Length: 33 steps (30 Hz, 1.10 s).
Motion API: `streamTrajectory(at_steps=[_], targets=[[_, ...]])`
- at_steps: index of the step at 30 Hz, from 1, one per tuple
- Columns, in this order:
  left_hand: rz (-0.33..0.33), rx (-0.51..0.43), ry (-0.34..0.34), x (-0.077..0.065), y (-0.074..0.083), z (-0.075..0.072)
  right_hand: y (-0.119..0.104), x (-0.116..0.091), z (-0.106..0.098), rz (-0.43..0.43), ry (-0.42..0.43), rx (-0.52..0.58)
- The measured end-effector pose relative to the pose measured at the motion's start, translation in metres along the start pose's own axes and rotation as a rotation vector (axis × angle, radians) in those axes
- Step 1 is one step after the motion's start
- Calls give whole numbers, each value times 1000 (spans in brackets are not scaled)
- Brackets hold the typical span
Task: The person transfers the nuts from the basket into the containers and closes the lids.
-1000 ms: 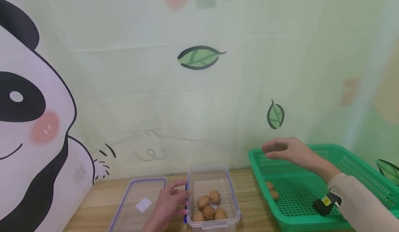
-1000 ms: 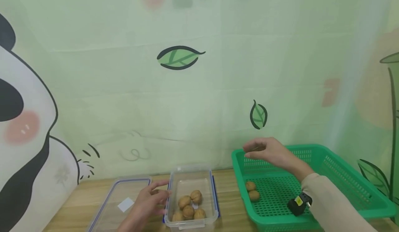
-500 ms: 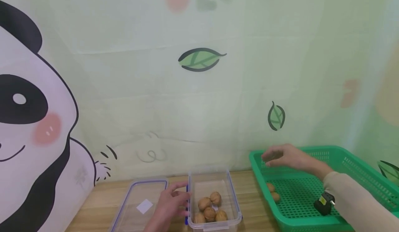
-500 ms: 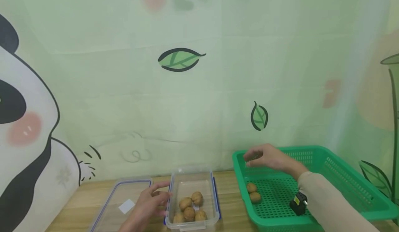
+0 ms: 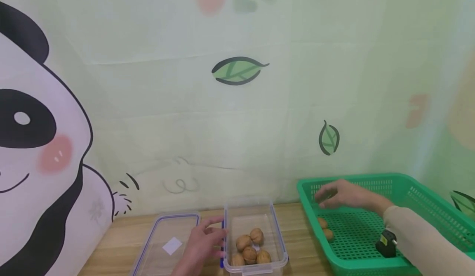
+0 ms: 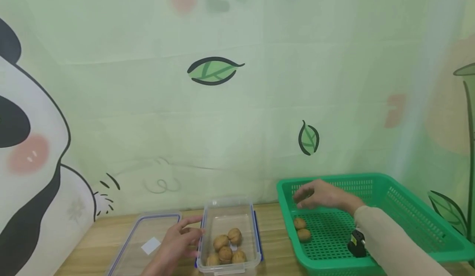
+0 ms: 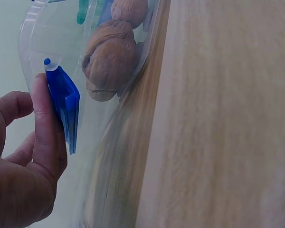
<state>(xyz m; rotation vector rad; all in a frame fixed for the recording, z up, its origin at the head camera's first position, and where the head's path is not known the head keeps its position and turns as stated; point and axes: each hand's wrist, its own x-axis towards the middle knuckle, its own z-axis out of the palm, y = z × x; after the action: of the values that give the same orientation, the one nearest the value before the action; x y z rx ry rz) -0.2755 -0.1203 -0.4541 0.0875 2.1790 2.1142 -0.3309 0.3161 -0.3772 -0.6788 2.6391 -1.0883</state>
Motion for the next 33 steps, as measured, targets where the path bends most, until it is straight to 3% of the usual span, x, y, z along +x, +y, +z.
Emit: streamTrajectory(at_steps=[10,27,33], targets=[[-2,9,2,0,0,0,9,0,4,18,-84,59],[-11,8,5,1,0,0,11,5,19,141,-111,-54],[-5,3,0,2,-1,0,11,6,20,114,-110,-88]])
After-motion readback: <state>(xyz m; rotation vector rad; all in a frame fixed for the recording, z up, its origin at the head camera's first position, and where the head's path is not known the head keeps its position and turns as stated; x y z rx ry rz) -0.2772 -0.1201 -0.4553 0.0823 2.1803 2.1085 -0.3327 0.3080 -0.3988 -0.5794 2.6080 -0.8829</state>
